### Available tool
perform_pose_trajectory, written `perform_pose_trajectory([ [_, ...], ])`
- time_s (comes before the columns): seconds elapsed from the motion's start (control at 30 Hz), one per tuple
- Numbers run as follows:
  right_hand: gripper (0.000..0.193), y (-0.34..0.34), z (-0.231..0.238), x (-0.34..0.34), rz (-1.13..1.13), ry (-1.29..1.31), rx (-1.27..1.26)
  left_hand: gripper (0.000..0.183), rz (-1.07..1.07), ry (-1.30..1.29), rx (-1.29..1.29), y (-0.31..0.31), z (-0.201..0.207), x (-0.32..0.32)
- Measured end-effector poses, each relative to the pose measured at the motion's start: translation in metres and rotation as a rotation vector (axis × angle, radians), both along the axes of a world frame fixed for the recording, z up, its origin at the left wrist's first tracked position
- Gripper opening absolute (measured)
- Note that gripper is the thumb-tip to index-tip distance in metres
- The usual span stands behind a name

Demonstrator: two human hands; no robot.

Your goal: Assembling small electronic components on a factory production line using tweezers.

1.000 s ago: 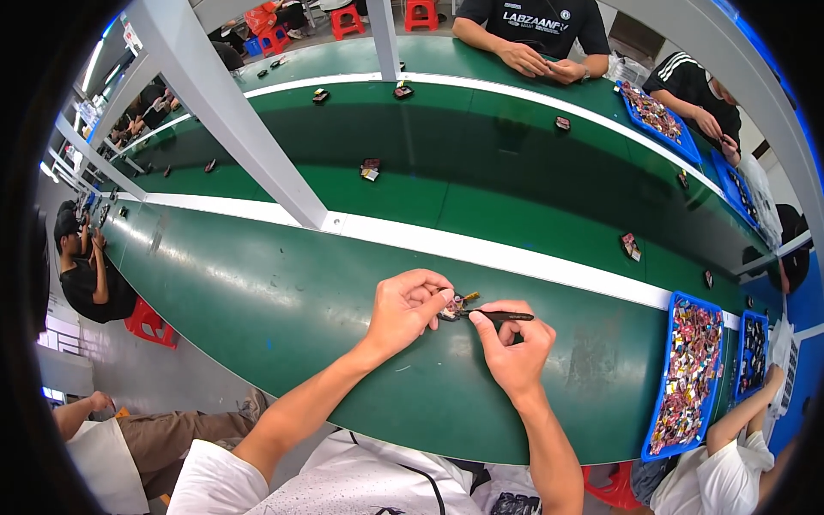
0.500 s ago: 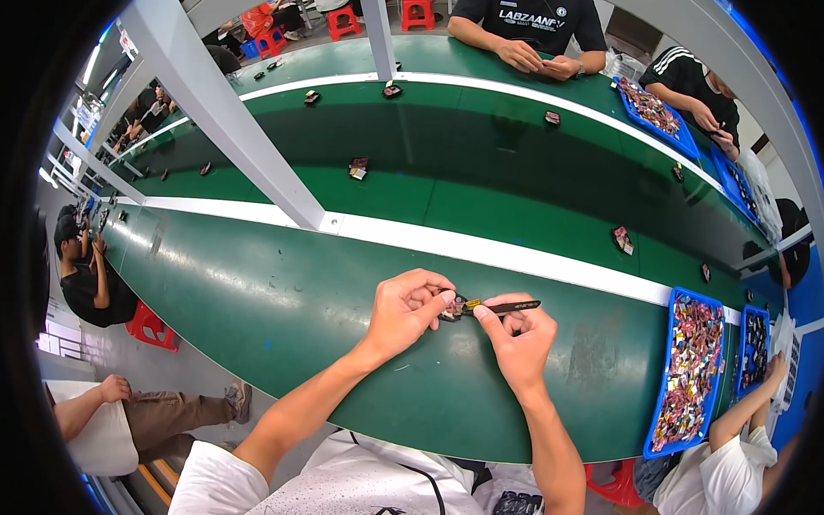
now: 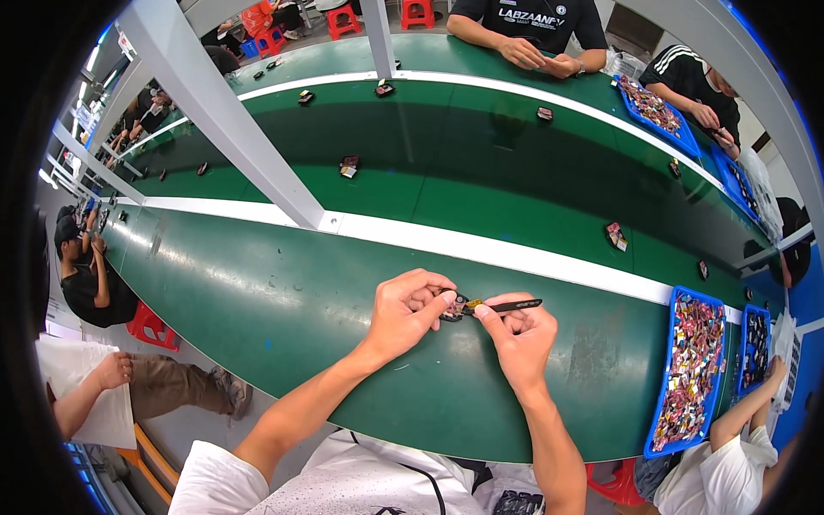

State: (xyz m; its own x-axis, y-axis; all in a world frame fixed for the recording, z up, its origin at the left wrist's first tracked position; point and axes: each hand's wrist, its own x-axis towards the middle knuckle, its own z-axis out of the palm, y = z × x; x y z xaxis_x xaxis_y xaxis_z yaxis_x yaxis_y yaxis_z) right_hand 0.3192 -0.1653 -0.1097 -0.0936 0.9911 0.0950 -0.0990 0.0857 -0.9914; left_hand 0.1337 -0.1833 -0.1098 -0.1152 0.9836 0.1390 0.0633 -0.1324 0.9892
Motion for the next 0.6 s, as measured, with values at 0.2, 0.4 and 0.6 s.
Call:
perform_pose_trajectory([
  [0.2,0.011,0.002,0.008,0.009,0.03,0.092,-0.088,0.018,-0.122,-0.2,-0.176,0.005,0.002,-0.004],
  [0.4,0.012,-0.001,0.003,0.013,0.025,0.075,0.015,0.023,-0.208,-0.316,-0.175,0.008,-0.004,-0.001],
  [0.6,0.01,-0.005,-0.001,0.014,-0.065,-0.083,0.281,0.023,-0.222,-0.355,-0.181,0.009,-0.005,0.005],
])
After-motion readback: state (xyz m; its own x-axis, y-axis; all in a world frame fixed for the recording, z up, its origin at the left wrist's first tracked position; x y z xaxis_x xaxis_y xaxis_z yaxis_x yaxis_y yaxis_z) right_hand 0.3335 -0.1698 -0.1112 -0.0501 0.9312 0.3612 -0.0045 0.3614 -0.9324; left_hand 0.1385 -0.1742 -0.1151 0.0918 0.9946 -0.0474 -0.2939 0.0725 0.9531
